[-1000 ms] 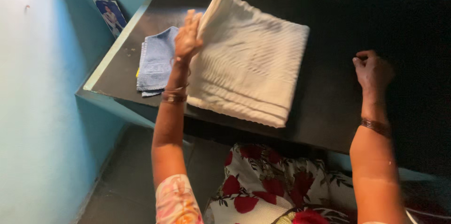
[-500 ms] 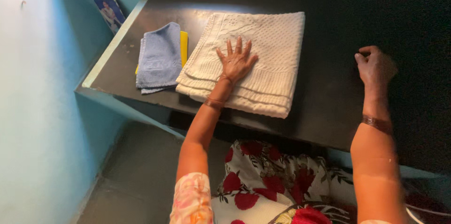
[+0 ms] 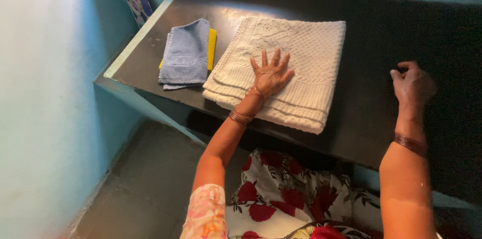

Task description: The person folds a white textured towel, a blue towel, and a yellow towel on a dark countertop. Each towel is smoothed, folded into a compact rectangle, and stacked in sequence. The person handles the towels one at a time and places the finished stack on the counter.

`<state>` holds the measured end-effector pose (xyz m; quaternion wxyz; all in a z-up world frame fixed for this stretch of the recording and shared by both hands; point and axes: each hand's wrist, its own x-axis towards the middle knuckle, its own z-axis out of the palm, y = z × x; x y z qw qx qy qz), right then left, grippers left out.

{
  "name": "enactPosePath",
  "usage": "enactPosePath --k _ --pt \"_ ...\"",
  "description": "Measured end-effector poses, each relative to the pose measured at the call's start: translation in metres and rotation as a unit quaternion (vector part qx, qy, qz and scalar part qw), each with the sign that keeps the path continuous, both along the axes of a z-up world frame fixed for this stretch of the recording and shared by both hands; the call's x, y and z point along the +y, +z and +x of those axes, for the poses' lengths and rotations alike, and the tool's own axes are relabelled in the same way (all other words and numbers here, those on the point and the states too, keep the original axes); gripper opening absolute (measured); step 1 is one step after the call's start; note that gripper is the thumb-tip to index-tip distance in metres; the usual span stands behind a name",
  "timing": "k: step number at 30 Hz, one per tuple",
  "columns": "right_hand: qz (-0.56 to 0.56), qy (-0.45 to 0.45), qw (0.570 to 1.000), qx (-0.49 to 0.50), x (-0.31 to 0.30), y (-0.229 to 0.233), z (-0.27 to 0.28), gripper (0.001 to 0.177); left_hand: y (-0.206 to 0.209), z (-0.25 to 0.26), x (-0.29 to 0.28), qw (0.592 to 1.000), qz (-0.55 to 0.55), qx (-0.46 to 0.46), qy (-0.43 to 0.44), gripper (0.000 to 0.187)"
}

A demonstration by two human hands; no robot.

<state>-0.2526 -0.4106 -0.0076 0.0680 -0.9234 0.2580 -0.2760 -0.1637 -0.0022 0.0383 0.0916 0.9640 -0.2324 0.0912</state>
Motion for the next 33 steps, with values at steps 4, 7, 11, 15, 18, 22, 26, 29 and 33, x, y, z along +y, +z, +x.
enactPosePath --k 4,7,11,15,18,22,26,29,33 --pt "-0.025 0.011 1.000 -0.006 -0.001 0.000 -0.006 0.031 -0.010 -0.022 -0.002 0.999 -0.024 0.010 -0.031 0.074" --pt "-0.010 0.021 1.000 0.003 -0.002 -0.001 -0.007 0.029 -0.018 -0.027 0.005 0.998 -0.018 0.002 -0.056 0.071" --pt "-0.011 0.017 1.000 -0.010 -0.002 -0.001 -0.001 0.031 -0.009 0.002 0.041 0.994 -0.070 0.040 -0.081 0.087" --pt "-0.030 0.004 0.999 -0.025 0.001 -0.006 -0.002 0.031 0.003 0.024 0.101 0.988 -0.075 -0.035 0.133 0.123" --pt "0.024 0.002 1.000 0.016 -0.001 0.000 0.001 0.031 0.013 0.033 0.118 0.969 -0.102 0.082 0.208 0.133" --pt "-0.009 0.007 1.000 0.000 -0.001 -0.004 -0.002 0.031 0.013 0.049 0.110 0.958 -0.149 0.130 0.209 0.106" --pt "-0.022 0.014 1.000 -0.017 -0.001 -0.007 -0.001 0.029 0.008 0.072 0.105 0.945 -0.202 0.120 0.227 0.076" --pt "0.001 0.011 1.000 -0.005 -0.003 -0.006 -0.001 0.030 -0.006 0.077 0.099 0.940 -0.261 0.108 0.191 0.066" --pt "-0.032 0.018 0.999 -0.011 -0.004 -0.006 0.001 0.033 -0.019 0.080 0.083 0.960 -0.235 0.030 0.147 0.062"
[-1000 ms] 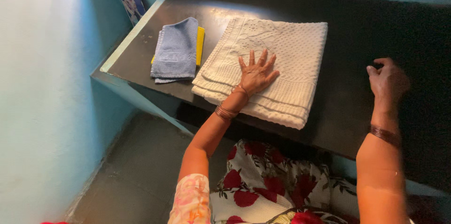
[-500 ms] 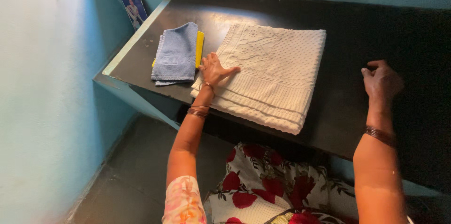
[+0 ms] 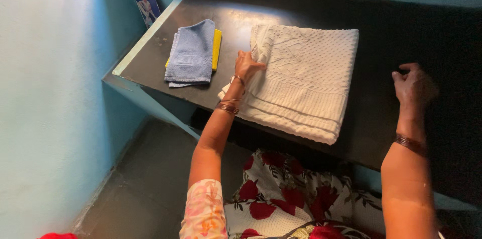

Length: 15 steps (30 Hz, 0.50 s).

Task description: The person folds a white textured towel, a blue towel, and a yellow towel on a dark countertop. Each towel is smoothed, folded into a compact rectangle, and stacked in sequence. The person handles the towels one at a time and places the finished stack on the counter.

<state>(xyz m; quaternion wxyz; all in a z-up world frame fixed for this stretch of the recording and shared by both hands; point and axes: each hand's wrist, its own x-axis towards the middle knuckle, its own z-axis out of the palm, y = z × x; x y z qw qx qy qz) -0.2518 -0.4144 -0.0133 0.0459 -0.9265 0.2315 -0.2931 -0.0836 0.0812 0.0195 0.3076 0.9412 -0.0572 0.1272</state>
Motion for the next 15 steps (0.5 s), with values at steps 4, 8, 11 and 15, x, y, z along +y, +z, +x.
enactPosePath --k 4,8,11,15 --pt "0.030 -0.023 0.999 0.029 -0.001 0.000 0.001 0.033 0.003 0.002 -0.015 0.998 -0.037 0.053 -0.006 0.068" --pt "0.021 -0.013 1.000 0.013 0.001 -0.001 0.002 0.033 0.007 -0.001 -0.018 0.983 -0.139 0.117 -0.013 0.092" --pt "0.028 -0.021 0.999 0.027 0.000 0.000 0.001 0.033 -0.001 0.002 -0.020 0.982 -0.153 0.109 -0.031 0.099" --pt "0.021 -0.016 0.999 0.025 -0.002 -0.004 0.001 0.031 -0.017 0.023 -0.026 0.940 -0.309 0.086 -0.113 0.110"
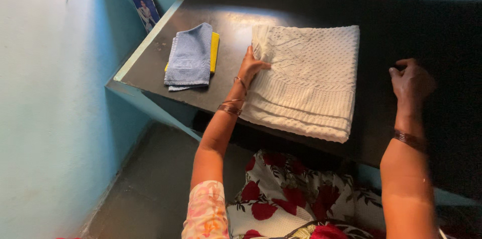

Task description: The person folds a white textured towel, a blue towel, and a yellow towel on a dark countertop. Each towel is smoothed, folded into a compact rectangle, and stacked in sequence. The person handles the towels one at a time and places the finished stack on the counter.

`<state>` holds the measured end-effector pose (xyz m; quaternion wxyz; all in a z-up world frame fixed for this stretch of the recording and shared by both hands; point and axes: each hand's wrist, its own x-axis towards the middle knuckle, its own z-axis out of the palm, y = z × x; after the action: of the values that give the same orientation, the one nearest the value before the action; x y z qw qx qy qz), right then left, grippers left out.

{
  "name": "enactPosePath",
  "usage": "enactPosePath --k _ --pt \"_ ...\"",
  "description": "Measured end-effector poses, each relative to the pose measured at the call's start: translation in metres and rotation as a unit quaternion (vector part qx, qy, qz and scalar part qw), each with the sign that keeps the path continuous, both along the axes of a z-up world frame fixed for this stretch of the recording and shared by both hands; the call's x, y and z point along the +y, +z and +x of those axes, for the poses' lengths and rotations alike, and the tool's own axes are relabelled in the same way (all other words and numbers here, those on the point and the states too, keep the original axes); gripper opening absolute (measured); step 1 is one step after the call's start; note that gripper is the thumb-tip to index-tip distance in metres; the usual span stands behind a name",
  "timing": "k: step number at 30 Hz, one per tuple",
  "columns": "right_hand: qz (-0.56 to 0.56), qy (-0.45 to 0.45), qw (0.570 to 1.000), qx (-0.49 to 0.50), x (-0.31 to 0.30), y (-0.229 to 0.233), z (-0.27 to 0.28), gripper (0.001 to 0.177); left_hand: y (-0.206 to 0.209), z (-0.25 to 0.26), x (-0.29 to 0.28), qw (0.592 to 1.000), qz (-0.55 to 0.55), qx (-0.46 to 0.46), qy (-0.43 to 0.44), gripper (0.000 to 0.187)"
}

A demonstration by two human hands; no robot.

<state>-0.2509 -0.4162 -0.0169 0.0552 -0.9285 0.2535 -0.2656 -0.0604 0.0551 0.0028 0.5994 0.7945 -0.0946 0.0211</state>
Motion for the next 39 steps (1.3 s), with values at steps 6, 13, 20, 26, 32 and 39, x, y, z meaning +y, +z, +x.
enactPosePath --k 6,13,20,26,32,39 --pt "-0.006 0.009 1.000 -0.013 0.002 -0.001 -0.002 0.030 0.083 0.043 0.036 0.907 -0.337 -0.087 -0.236 0.083" --pt "0.008 0.054 0.998 -0.026 -0.010 -0.011 0.002 0.029 0.233 0.002 0.210 0.848 0.188 -0.365 0.335 0.081" --pt "-0.049 -0.036 0.998 0.015 -0.016 -0.020 0.017 0.031 0.124 -0.032 0.211 0.742 0.545 -0.153 0.360 0.081" --pt "-0.064 -0.003 0.998 -0.005 -0.024 -0.031 0.013 0.029 0.067 -0.063 0.177 0.802 0.522 -0.045 0.287 0.081" --pt "-0.087 -0.037 0.995 0.023 -0.022 -0.032 0.022 0.034 0.076 -0.071 0.177 0.810 0.513 -0.056 0.278 0.082" --pt "-0.073 -0.046 0.996 0.029 -0.017 -0.029 0.023 0.039 0.059 -0.057 0.179 0.837 0.467 -0.097 0.270 0.091"
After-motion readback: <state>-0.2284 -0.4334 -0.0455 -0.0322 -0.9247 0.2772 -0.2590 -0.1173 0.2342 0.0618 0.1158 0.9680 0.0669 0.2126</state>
